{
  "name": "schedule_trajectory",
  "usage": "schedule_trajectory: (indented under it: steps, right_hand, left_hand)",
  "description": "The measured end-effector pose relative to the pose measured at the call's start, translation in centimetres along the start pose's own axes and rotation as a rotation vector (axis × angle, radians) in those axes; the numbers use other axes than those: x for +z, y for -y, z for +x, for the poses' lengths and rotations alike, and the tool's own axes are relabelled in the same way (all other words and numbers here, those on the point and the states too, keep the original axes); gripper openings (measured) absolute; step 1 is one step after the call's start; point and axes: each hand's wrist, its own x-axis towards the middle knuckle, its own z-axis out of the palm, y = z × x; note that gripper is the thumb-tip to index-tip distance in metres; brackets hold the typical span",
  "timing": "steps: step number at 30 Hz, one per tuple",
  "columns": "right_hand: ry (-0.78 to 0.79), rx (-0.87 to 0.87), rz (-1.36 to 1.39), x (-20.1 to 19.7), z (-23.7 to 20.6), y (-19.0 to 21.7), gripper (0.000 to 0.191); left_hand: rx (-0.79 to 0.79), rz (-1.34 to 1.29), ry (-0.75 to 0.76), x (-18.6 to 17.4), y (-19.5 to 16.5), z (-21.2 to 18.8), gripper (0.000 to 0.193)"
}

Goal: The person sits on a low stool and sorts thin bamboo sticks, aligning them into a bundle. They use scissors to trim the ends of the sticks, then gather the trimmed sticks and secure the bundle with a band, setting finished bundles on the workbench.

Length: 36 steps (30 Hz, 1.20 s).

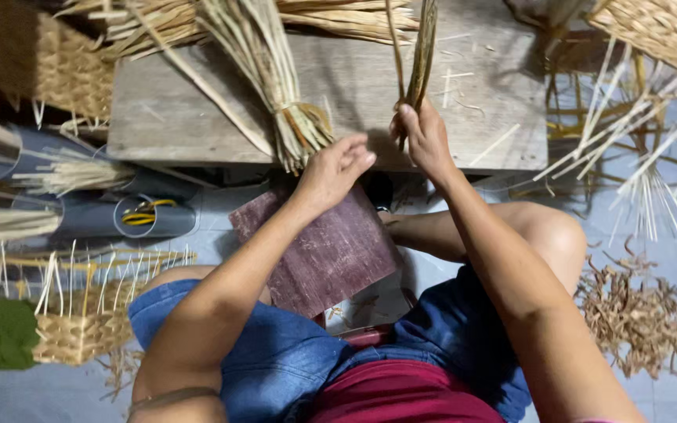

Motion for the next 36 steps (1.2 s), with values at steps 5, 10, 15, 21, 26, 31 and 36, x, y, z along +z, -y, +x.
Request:
schedule_trajectory:
  steps: [5, 10, 15, 21, 26, 31, 36]
  right_hand:
    - [0.21, 0.075, 0.218, 4.0, -0.8, 5.4, 0.021]
    - [0.121, 0.054, 0.243, 8.5, 3.1, 6.9, 0.026]
    - [0.207, 0.131, -0.259, 13.0, 5.3, 4.7, 0.025]
    - [0.258, 0.347, -0.05, 12.9, 4.4, 4.4, 0.026]
    - [0.214, 0.394, 0.337, 9.4, 2.5, 6.4, 0.025]
    - [0.165, 0.256, 0.591, 7.4, -0.6, 8.0, 0.03]
    - [0.071, 0.172, 0.583, 6.0, -3.5, 9.2, 0.02]
  left_hand:
    - [-0.068, -0.109, -0.302, -3.5, 0.3, 2.0, 0.046]
    - [-0.011, -0.353, -0.66, -9.8, 5.1, 4.6, 0.055]
    - [-0.312, -0.411, -0.548, -9.6, 7.5, 6.5, 0.083]
    - [-0.312, -0.283, -0.552, -8.9, 7.3, 5.8, 0.085]
    - [-0.22, -0.937, -0.205, -9.0, 6.4, 5.3, 0.054]
    - [-0.001, -0.959, -0.14, -7.4, 5.1, 3.6, 0.069]
    - [0.113, -1.076, -0.005, -8.2, 2.0, -0.1, 0.076]
